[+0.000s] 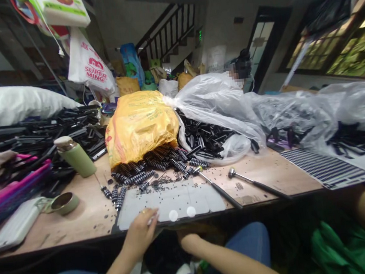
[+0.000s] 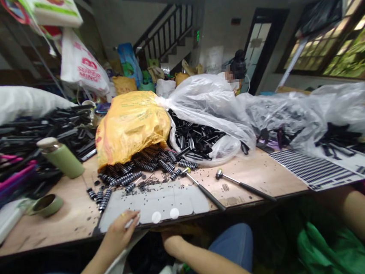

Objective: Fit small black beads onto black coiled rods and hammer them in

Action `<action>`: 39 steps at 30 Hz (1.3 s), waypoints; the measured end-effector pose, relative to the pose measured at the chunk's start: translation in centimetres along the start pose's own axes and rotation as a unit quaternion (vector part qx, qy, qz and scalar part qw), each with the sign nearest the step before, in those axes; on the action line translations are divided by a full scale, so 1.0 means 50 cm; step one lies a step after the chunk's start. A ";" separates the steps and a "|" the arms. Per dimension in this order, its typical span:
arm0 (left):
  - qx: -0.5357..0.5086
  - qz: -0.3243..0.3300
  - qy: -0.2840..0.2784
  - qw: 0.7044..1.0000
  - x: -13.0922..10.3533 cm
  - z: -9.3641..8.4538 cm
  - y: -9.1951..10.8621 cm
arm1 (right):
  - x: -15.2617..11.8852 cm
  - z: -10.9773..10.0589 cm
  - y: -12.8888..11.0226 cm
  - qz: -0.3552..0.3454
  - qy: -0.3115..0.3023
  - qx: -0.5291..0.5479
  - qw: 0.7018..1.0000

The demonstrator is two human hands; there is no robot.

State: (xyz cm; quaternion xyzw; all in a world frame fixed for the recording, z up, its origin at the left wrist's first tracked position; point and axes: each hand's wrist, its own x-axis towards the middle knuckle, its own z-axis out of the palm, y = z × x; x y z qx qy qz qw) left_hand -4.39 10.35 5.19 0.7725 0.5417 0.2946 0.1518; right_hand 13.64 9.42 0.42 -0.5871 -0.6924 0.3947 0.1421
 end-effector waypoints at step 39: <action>0.060 -0.097 0.099 0.988 -0.013 -0.045 -0.049 | 0.380 -0.349 -0.037 0.208 0.349 -0.257 0.877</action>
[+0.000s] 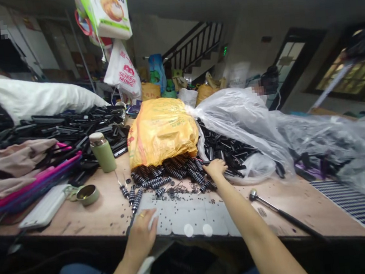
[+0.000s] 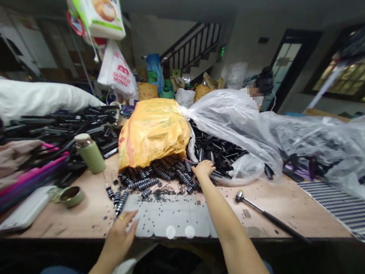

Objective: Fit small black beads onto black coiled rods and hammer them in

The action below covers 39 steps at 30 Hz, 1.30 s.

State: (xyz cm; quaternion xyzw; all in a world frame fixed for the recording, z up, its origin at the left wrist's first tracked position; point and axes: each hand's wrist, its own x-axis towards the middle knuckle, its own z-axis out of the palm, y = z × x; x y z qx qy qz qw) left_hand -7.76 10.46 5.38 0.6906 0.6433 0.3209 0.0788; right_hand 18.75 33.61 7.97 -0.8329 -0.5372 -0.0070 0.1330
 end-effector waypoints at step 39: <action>-0.376 -0.083 -0.077 0.920 0.120 0.106 0.082 | -0.072 -0.088 0.025 -0.151 0.019 0.117 0.982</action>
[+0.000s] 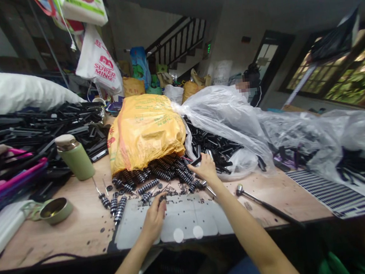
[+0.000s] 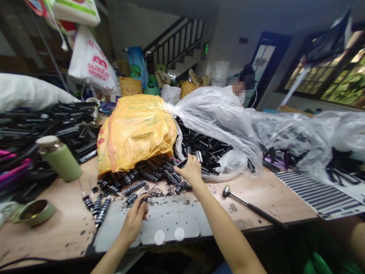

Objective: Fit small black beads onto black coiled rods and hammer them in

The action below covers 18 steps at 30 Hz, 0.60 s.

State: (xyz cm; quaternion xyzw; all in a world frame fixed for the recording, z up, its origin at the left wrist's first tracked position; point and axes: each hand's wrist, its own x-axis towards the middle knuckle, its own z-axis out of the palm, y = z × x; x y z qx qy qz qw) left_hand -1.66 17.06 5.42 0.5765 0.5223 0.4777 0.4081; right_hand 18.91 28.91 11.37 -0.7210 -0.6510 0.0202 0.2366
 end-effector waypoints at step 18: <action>-0.324 -0.207 0.016 0.923 -0.040 0.050 0.107 | -0.304 -0.053 -0.055 -0.332 -0.173 0.272 0.886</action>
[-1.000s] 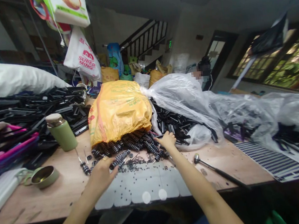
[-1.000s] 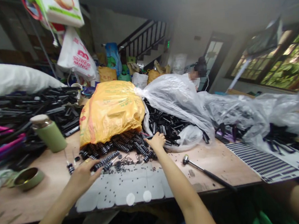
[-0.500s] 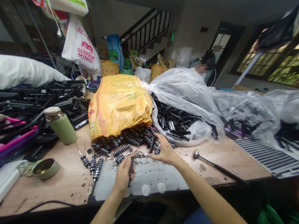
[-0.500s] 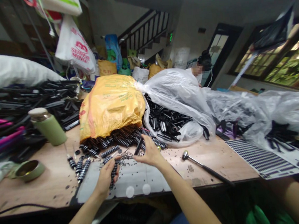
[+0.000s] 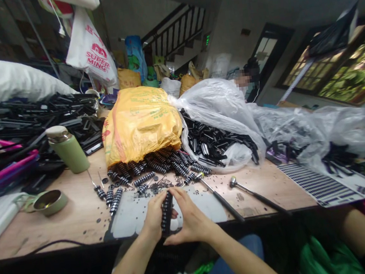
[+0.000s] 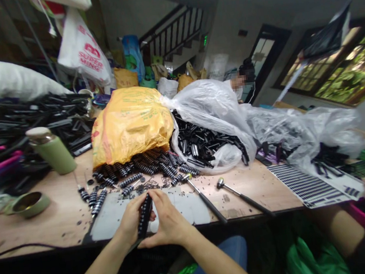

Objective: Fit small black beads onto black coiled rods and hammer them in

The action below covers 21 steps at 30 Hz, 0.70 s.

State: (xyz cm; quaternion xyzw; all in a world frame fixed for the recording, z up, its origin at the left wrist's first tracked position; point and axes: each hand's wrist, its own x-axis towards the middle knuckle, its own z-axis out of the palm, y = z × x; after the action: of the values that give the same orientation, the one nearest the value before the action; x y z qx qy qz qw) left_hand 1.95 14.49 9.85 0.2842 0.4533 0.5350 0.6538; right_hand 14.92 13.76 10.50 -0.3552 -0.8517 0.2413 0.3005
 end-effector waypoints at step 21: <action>0.567 0.388 -0.135 0.714 0.052 -0.044 -0.149 | -0.088 0.052 0.114 0.193 0.093 -0.124 0.969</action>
State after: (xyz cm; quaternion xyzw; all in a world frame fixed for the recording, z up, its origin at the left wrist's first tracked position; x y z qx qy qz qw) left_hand 3.31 14.72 1.76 0.8217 0.4283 0.3408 0.1591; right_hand 18.25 13.55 3.60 -0.5678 -0.7586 0.1533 0.2804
